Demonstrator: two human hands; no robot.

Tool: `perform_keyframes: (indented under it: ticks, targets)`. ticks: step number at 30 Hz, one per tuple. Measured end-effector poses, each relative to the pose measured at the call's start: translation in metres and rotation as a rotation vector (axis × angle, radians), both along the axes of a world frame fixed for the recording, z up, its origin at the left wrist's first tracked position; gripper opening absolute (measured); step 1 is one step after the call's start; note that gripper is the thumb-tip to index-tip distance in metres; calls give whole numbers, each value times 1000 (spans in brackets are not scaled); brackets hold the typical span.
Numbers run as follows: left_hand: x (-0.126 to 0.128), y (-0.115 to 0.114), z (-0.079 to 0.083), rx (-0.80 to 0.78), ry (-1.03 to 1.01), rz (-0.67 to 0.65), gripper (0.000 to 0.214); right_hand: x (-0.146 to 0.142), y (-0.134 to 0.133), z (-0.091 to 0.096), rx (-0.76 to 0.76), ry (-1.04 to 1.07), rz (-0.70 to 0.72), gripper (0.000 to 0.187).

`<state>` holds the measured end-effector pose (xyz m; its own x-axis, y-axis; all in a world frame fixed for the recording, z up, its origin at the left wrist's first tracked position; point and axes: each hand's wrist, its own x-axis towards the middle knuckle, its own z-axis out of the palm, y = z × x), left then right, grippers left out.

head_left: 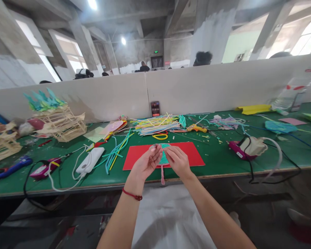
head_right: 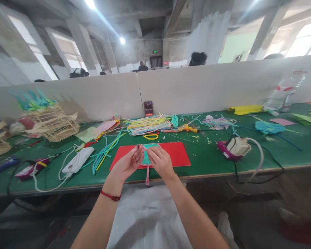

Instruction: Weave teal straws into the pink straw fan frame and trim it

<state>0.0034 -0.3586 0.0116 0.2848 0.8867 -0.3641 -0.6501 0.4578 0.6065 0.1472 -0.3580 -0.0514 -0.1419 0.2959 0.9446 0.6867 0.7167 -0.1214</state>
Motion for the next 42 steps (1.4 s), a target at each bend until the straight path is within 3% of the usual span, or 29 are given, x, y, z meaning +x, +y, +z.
perform_keyframes:
  ticks: [7,12,15,19,22,26,29,32,36,42]
  targets:
    - [9,-13,2,-129,-75,34,21,3,-1,-8,14,-9,7,26]
    - [13,-21,1,-182,-162,-111,27,9,2,-10,27,6,-33,30]
    - [13,-22,0,-148,-225,-205,26,12,3,-11,39,6,-43,32]
    - [14,-19,-3,-52,-184,-232,26,13,5,-13,48,15,-48,35]
    - [18,-18,-6,58,-58,-204,23,10,4,-15,37,45,-30,34]
    - [24,-20,-12,397,332,-32,17,2,2,-12,-60,122,54,25]
    - [25,-22,-18,628,737,57,13,-2,0,-7,-195,223,147,18]
    - [21,-24,-21,800,1000,86,8,-2,-3,-1,-393,319,266,16]
    - [18,-26,-22,845,1103,153,4,-1,-5,4,-619,424,388,15]
    - [16,-25,-24,805,1057,100,9,-1,-3,3,-760,583,452,23]
